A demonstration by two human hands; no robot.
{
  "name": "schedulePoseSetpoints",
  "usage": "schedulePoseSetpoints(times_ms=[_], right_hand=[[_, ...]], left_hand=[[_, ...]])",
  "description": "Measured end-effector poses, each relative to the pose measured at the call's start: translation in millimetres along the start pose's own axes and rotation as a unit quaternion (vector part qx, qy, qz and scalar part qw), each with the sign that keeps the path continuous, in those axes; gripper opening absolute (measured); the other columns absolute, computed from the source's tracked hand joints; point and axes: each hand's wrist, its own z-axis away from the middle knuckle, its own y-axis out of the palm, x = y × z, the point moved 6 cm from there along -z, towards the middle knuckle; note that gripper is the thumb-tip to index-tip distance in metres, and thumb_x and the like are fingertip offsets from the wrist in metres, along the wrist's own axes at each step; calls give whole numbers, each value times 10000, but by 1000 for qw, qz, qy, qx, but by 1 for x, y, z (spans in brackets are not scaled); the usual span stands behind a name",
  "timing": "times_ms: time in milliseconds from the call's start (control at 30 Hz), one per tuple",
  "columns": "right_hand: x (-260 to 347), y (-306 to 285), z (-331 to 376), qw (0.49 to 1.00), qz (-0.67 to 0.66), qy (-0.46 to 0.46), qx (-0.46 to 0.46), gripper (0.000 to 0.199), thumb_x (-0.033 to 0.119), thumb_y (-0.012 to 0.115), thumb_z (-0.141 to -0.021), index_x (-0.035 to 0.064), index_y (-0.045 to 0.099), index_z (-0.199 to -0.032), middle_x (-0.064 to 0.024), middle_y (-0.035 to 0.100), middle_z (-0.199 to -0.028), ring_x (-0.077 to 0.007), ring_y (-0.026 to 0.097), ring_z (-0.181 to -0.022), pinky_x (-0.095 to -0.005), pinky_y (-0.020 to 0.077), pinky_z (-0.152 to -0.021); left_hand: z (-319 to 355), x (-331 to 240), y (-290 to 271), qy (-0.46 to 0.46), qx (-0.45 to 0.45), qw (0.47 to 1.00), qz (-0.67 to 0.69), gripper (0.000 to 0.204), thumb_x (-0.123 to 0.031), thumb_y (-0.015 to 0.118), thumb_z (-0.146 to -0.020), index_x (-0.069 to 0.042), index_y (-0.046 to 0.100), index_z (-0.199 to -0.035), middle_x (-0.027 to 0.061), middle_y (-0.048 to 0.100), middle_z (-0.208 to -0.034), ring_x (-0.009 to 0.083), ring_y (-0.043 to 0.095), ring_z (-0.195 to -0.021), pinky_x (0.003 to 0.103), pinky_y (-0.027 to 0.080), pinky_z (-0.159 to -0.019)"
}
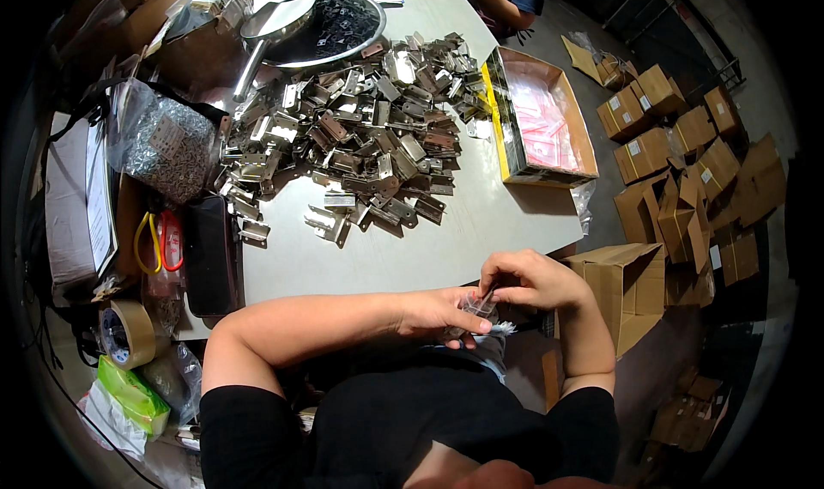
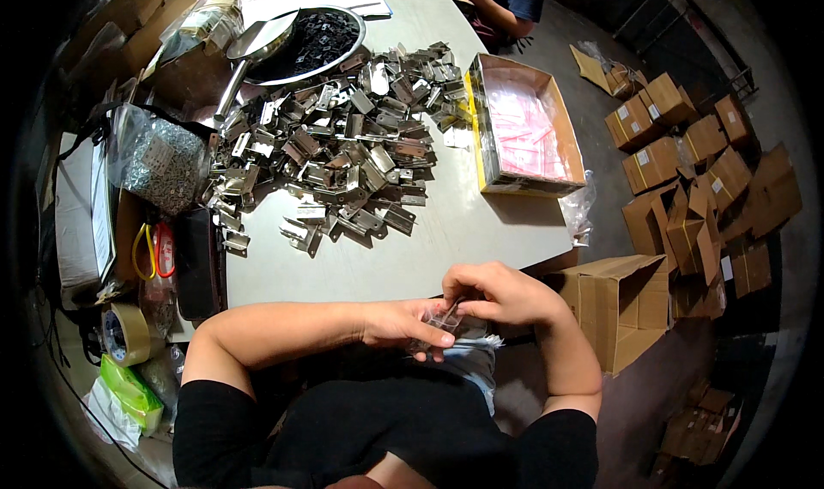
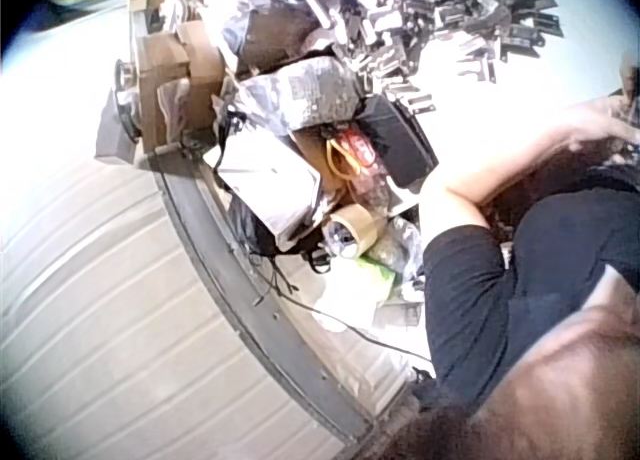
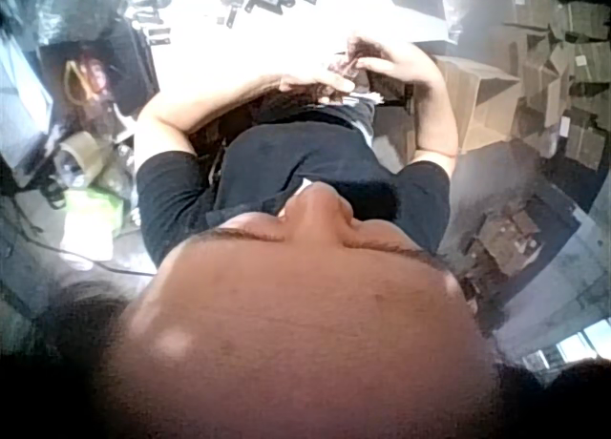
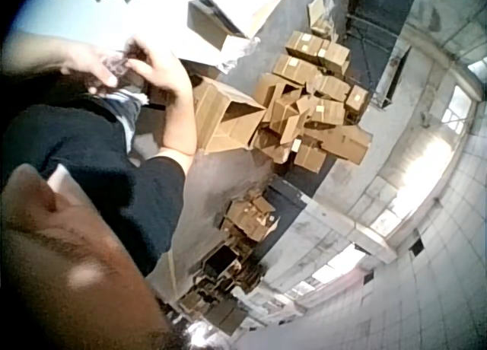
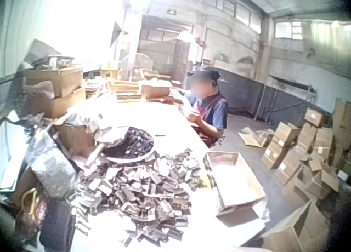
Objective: The person sits at a table and repeatedly picks up small metal hardware pieces from a large pile. They place each piece into a small plastic bag and then put the bag into a cardboard box. The process is repetitive and involves handling the metal parts one by one.
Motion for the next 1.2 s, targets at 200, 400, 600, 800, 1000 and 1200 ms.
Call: schedulePoseSetpoints(times_ms=[200,400,600,800,1000,1200], right_hand=[[12,4,-7,995,99,-26,13,171,46,682,-787,8,651,-951,-128,676,-910,-243,658,-836,-335,511,-731],[18,12,-6,993,93,64,38,192,91,685,-803,21,679,-982,-127,688,-925,-290,640,-842,-355,511,-784],[39,15,0,969,197,-140,58,130,124,677,-842,42,693,-942,-94,671,-826,-298,621,-857,-410,459,-843],[3,-18,-29,997,-54,-48,19,165,140,610,-934,-15,651,-975,-65,677,-900,-132,624,-870,-283,494,-774],[-16,-22,-87,907,260,-47,-328,180,147,692,-840,-6,665,-932,-95,619,-797,-179,598,-728,-299,480,-661],[-33,-49,-75,909,85,13,-407,142,116,676,-836,-21,666,-873,-128,678,-738,-181,642,-652,-312,500,-626]], left_hand=[[-6,2,-4,51,-12,999,-11,294,-279,698,-915,-133,519,-1097,-34,548,-959,82,563,-860,245,507,-708],[-3,-1,-3,63,-5,998,-6,306,-312,690,-922,-141,522,-1111,-44,512,-941,61,481,-852,249,456,-718],[4,-16,5,115,11,993,14,453,-352,735,-878,-164,483,-1204,-54,525,-975,66,502,-881,265,461,-723],[4,-13,9,87,17,995,-41,364,-248,773,-845,-118,537,-1090,-39,578,-934,61,549,-829,241,487,-668],[-7,-4,0,112,24,984,-136,311,-186,752,-859,-41,552,-1048,-3,563,-898,86,530,-834,236,438,-805],[-9,-2,-3,120,13,984,-128,317,-192,751,-863,-40,546,-1051,-10,534,-911,83,507,-876,237,424,-811]])
